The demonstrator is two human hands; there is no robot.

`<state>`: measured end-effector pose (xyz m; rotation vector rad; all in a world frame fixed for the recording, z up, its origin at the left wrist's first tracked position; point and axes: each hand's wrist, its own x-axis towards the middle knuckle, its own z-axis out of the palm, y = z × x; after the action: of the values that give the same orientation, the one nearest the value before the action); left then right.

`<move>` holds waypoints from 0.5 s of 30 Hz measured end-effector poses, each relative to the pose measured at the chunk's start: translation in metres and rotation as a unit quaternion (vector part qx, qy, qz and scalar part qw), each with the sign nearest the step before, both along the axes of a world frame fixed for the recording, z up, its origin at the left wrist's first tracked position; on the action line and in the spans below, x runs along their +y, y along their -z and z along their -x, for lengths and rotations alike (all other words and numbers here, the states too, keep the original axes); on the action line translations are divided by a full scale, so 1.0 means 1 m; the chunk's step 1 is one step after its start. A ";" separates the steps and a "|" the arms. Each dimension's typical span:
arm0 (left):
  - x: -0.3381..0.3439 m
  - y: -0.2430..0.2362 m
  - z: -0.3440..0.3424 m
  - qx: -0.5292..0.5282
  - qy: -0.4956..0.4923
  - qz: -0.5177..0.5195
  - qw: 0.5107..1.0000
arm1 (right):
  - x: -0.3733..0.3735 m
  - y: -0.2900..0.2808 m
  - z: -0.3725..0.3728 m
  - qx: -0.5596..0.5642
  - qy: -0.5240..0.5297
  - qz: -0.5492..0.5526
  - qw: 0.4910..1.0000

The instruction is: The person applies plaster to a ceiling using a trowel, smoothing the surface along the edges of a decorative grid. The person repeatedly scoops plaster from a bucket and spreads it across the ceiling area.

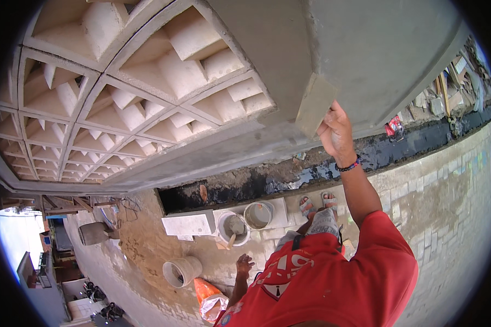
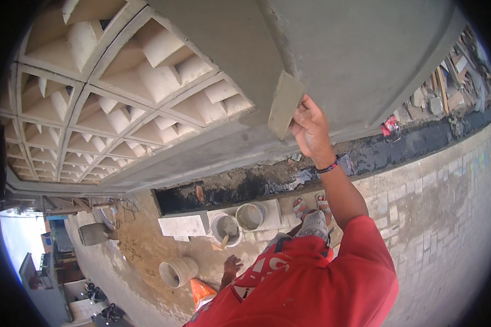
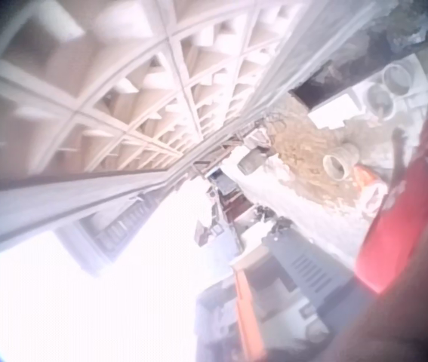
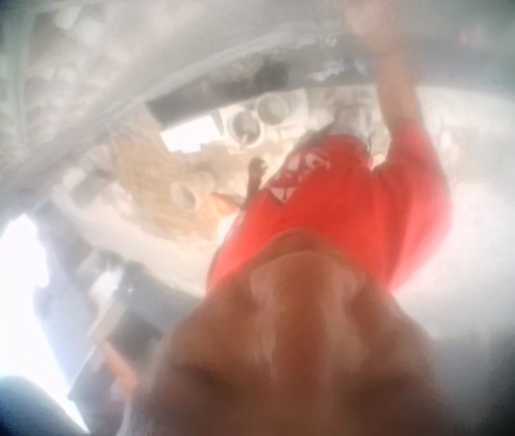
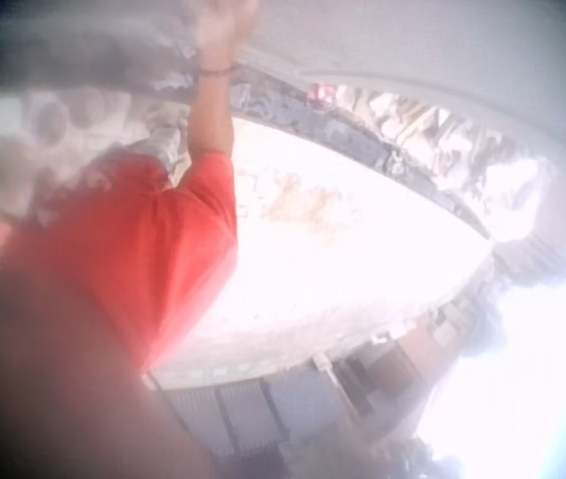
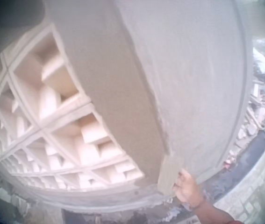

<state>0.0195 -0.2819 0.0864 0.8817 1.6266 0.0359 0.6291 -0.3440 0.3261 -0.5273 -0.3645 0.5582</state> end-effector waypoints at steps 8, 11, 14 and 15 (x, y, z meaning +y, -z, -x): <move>-0.010 0.001 0.001 0.028 0.023 0.031 0.999 | 0.068 0.004 0.013 -0.347 0.451 0.277 0.774; -0.012 0.003 0.008 0.054 0.046 0.031 0.997 | 0.086 -0.009 0.004 -0.377 0.491 0.321 0.717; -0.002 0.003 0.008 0.050 0.030 0.047 0.997 | 0.090 0.015 0.011 -0.428 0.449 0.362 0.696; -0.003 0.004 0.010 0.042 0.049 0.027 0.998 | 0.083 0.030 0.016 -0.452 0.407 0.366 0.705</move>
<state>0.0097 -0.2849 0.0826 0.9310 1.6534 -0.1135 0.6130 -0.2606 0.2964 -1.6546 -0.7787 -0.5392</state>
